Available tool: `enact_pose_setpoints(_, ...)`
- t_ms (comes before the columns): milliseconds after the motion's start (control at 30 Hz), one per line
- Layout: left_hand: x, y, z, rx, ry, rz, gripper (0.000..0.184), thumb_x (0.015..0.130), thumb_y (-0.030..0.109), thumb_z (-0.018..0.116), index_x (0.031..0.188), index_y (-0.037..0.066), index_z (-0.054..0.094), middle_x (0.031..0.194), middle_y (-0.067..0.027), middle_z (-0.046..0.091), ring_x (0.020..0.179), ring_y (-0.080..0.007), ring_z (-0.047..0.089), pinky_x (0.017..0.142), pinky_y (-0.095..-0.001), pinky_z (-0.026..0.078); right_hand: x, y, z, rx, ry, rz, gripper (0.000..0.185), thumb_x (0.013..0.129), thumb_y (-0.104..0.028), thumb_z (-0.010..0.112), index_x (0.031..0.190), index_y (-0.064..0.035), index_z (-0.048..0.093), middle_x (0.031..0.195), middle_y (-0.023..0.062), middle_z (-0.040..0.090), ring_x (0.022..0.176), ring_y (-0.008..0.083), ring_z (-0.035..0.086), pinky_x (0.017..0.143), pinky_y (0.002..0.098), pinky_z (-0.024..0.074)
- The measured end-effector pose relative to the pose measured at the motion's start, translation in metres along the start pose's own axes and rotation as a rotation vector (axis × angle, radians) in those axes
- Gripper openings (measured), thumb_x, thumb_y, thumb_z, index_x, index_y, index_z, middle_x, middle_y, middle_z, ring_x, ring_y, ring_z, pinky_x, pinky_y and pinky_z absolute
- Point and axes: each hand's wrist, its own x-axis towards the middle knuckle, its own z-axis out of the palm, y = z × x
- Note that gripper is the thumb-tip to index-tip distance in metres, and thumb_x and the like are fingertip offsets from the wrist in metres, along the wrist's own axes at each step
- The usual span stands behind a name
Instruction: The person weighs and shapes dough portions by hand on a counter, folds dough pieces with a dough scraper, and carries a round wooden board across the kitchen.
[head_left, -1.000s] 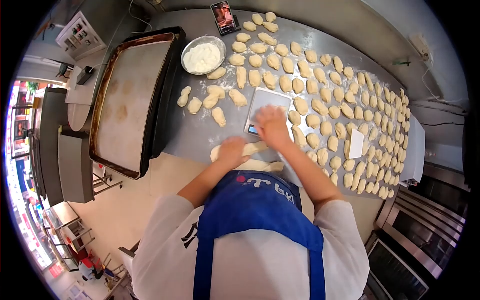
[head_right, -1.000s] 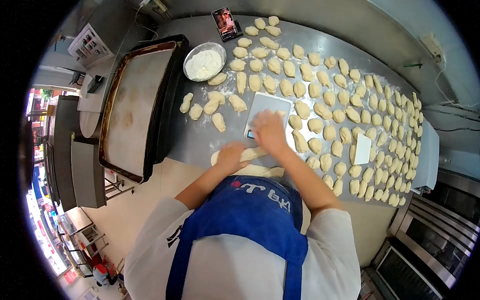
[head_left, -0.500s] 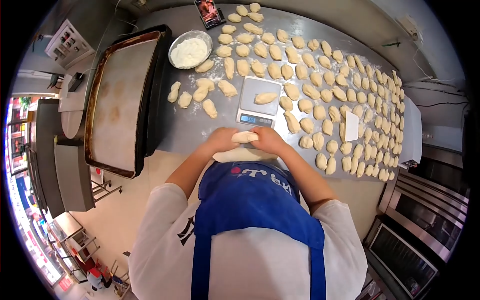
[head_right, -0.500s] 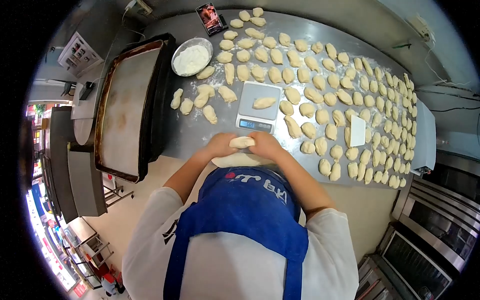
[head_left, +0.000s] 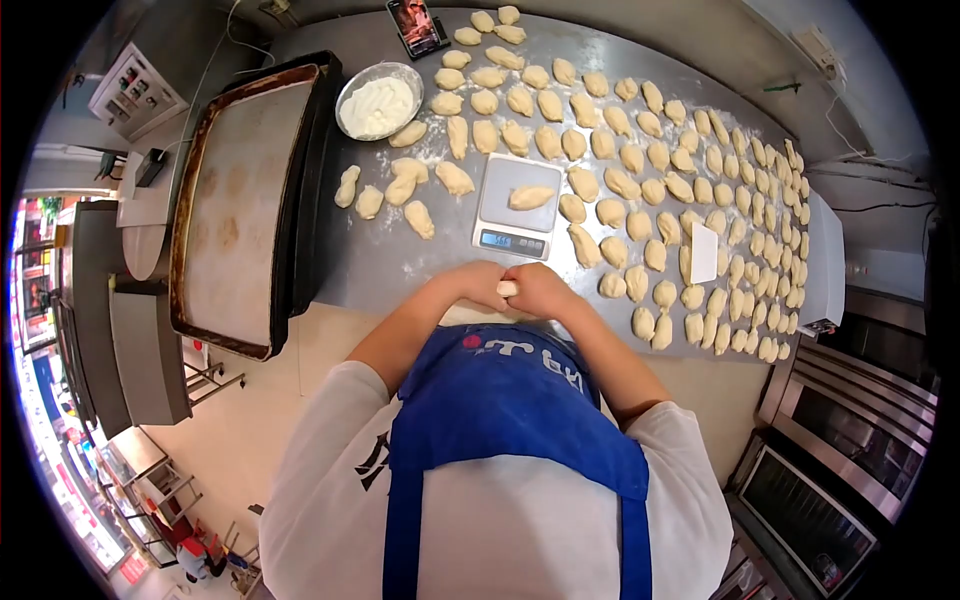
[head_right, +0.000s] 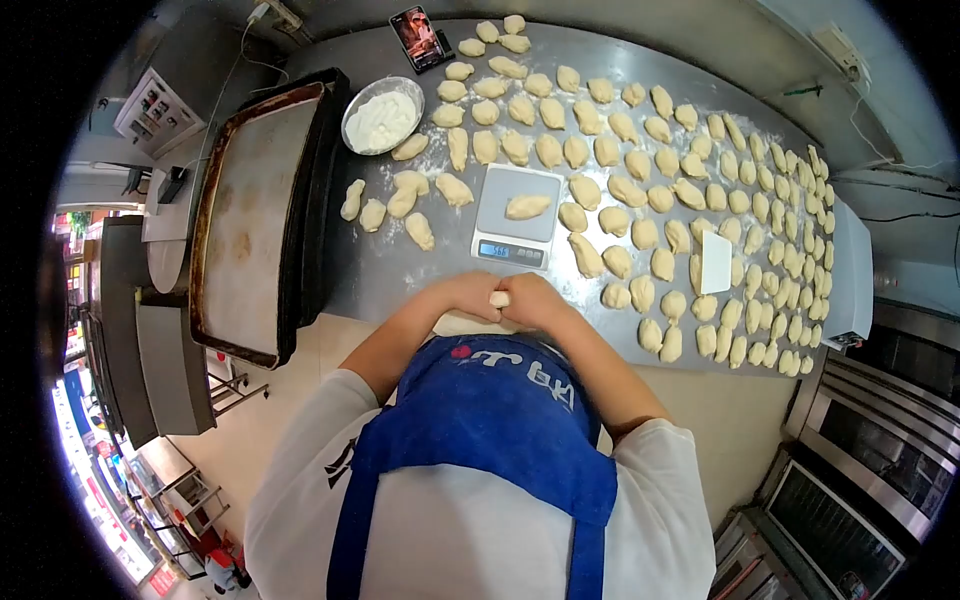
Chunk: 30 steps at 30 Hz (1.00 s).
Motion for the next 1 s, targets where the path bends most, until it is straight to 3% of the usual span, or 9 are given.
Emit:
enact_pose_setpoints(100, 0.0, -0.011, -0.005, -0.049, -0.122, -0.084, 0.047, 0.061, 0.038, 0.071, 0.1, 0.012, 0.066, 0.09, -0.0128, 0.068, 0.083, -0.0274, 0.064, 0.072, -0.0371, 0.049, -0.011, 0.022, -0.03, 0.126, -0.07, -0.066, 0.029, 0.073, -0.017, 0.068, 0.098, -0.0032, 0.067, 0.082, 0.0131, 0.068, 0.071, 0.0254, 0.066, 0.069, 0.0346, 0.0523)
enact_pose_setpoints(200, -0.004, 0.003, -0.024, -0.217, -0.305, -0.189, 0.05, 0.063, 0.039, 0.071, 0.105, 0.012, 0.064, 0.092, -0.0122, 0.068, 0.085, -0.0263, 0.064, 0.073, -0.036, 0.049, -0.014, 0.03, -0.044, 0.583, -0.193, 0.142, 0.025, 0.078, -0.009, 0.068, 0.1, 0.002, 0.067, 0.082, 0.0065, 0.068, 0.069, 0.0092, 0.061, 0.061, 0.0241, 0.0498)
enact_pose_setpoints(267, 0.003, 0.014, -0.02, -0.28, -0.375, -0.235, 0.052, 0.065, 0.039, 0.071, 0.109, 0.012, 0.062, 0.095, -0.0119, 0.068, 0.087, -0.0257, 0.064, 0.074, -0.0355, 0.049, -0.012, 0.024, -0.04, 0.599, -0.155, 0.131, 0.023, 0.078, -0.01, 0.069, 0.097, 0.002, 0.068, 0.079, 0.0065, 0.068, 0.068, 0.0099, 0.062, 0.061, 0.0248, 0.0499)
enact_pose_setpoints(333, 0.013, 0.019, -0.001, -0.389, 0.063, 0.148, 0.054, 0.068, 0.04, 0.072, 0.112, 0.011, 0.061, 0.1, -0.012, 0.067, 0.092, -0.0278, 0.063, 0.078, -0.036, 0.048, -0.011, 0.019, -0.041, 0.617, -0.108, 0.119, 0.021, 0.077, -0.011, 0.07, 0.094, 0.0019, 0.069, 0.076, 0.0064, 0.068, 0.067, 0.0105, 0.062, 0.061, 0.0254, 0.05)
enact_pose_setpoints(500, 0.018, 0.021, 0.009, -0.178, 0.151, 0.073, 0.058, 0.069, 0.047, 0.073, 0.108, 0.006, 0.06, 0.102, -0.0171, 0.065, 0.094, -0.0335, 0.062, 0.08, -0.0399, 0.048, -0.016, 0.022, -0.046, 0.453, 0.035, 0.17, 0.023, 0.071, -0.02, 0.072, 0.082, 0.0001, 0.071, 0.072, 0.0125, 0.068, 0.063, 0.0185, 0.065, 0.061, 0.0296, 0.0503)
enact_pose_setpoints(633, 0.023, 0.032, 0.022, -0.227, 0.352, 0.108, 0.049, 0.073, 0.049, 0.069, 0.101, 0.009, 0.062, 0.099, -0.016, 0.066, 0.093, -0.0353, 0.062, 0.079, -0.0422, 0.048, -0.017, 0.024, -0.047, 0.439, 0.018, 0.184, 0.019, 0.072, -0.015, 0.071, 0.08, 0.0019, 0.069, 0.068, 0.0073, 0.067, 0.061, 0.0114, 0.062, 0.058, 0.0253, 0.0486)
enact_pose_setpoints(833, 0.033, 0.028, 0.02, 0.424, 0.014, -0.096, 0.053, 0.082, 0.051, 0.061, 0.113, 0.008, 0.059, 0.103, -0.0176, 0.064, 0.094, -0.0313, 0.063, 0.082, -0.0395, 0.047, -0.019, 0.02, -0.04, 0.42, 0.004, 0.175, 0.014, 0.071, -0.011, 0.071, 0.074, 0.0018, 0.067, 0.067, 0.0055, 0.066, 0.055, 0.0108, 0.059, 0.055, 0.0249, 0.0481)
enact_pose_setpoints(900, 0.031, 0.027, 0.022, 0.28, 0.07, -0.08, 0.055, 0.083, 0.053, 0.058, 0.116, 0.008, 0.058, 0.105, -0.0189, 0.063, 0.096, -0.0308, 0.062, 0.085, -0.041, 0.046, -0.014, 0.002, -0.037, 1.121, -0.029, 0.239, 0.015, 0.073, -0.011, 0.072, 0.076, 0.0023, 0.067, 0.068, 0.0043, 0.066, 0.056, 0.011, 0.058, 0.055, 0.0243, 0.0477)
enact_pose_setpoints(1000, 0.019, 0.043, 0.025, 0.269, 0.248, -0.048, 0.06, 0.085, 0.054, 0.055, 0.122, 0.008, 0.053, 0.111, -0.0201, 0.061, 0.102, -0.0308, 0.06, 0.091, -0.0434, 0.043, 0.025, 0.039, -0.046, 0.751, 0.549, 0.194, 0.024, 0.075, -0.017, 0.076, 0.085, 0.0033, 0.069, 0.07, 0.0057, 0.066, 0.061, 0.0105, 0.06, 0.058, 0.0233, 0.048)
